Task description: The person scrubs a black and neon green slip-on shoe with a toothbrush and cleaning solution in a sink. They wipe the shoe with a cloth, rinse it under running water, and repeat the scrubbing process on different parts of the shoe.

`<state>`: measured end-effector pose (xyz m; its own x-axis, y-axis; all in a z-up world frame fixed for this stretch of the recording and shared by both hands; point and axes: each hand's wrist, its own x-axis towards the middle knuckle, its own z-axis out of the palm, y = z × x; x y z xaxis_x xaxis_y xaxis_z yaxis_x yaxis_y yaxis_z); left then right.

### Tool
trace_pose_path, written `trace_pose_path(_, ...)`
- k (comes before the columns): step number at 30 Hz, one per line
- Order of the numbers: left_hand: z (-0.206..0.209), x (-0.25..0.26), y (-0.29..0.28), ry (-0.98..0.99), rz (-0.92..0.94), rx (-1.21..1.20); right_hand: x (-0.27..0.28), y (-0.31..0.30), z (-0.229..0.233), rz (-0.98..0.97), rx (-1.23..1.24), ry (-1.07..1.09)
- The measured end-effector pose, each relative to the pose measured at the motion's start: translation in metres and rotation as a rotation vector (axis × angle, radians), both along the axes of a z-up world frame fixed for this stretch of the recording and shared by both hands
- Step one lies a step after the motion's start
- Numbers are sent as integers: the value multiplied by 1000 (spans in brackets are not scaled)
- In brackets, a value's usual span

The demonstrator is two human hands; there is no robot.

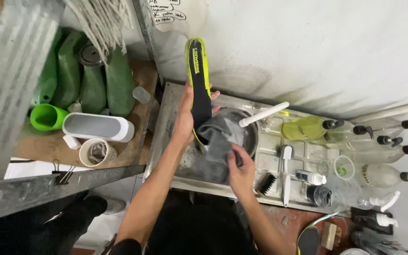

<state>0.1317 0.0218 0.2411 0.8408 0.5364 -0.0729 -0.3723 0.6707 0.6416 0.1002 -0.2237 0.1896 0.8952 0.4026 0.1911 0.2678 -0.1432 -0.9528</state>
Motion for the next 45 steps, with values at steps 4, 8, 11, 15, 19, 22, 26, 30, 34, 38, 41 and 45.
trace_pose_path(4,-2,1,-14,-18,-68,-264,0,-4,-14,-282,44,7)
trace_pose_path(8,47,-18,-63,197,-119,318,5,59,37,237,4,-201)
trace_pose_path(11,8,-22,-53,287,-86,457,52,72,38,307,-85,-286)
trace_pose_path(15,-16,-46,-61,184,-223,401,107,97,83,161,-71,-421)
trace_pose_path(19,106,-90,-60,318,-477,406,160,126,104,-88,-165,-459)
trace_pose_path(22,54,-85,-48,309,-510,229,185,133,111,-37,-277,-588)
trace_pose_path(26,80,-97,-42,378,-520,488,196,131,116,39,-326,-720)
trace_pose_path(30,109,-89,-35,362,-456,420,228,141,146,-95,-233,-667)
trace_pose_path(34,101,-97,-28,448,-619,310,260,110,192,-327,87,-259)
trace_pose_path(38,81,-88,-31,385,-496,111,224,91,237,-284,219,57)
trace_pose_path(41,104,-70,-41,342,-394,106,174,104,205,-151,-29,-84)
trace_pose_path(45,111,-35,-48,331,-65,136,100,116,151,261,63,-509)
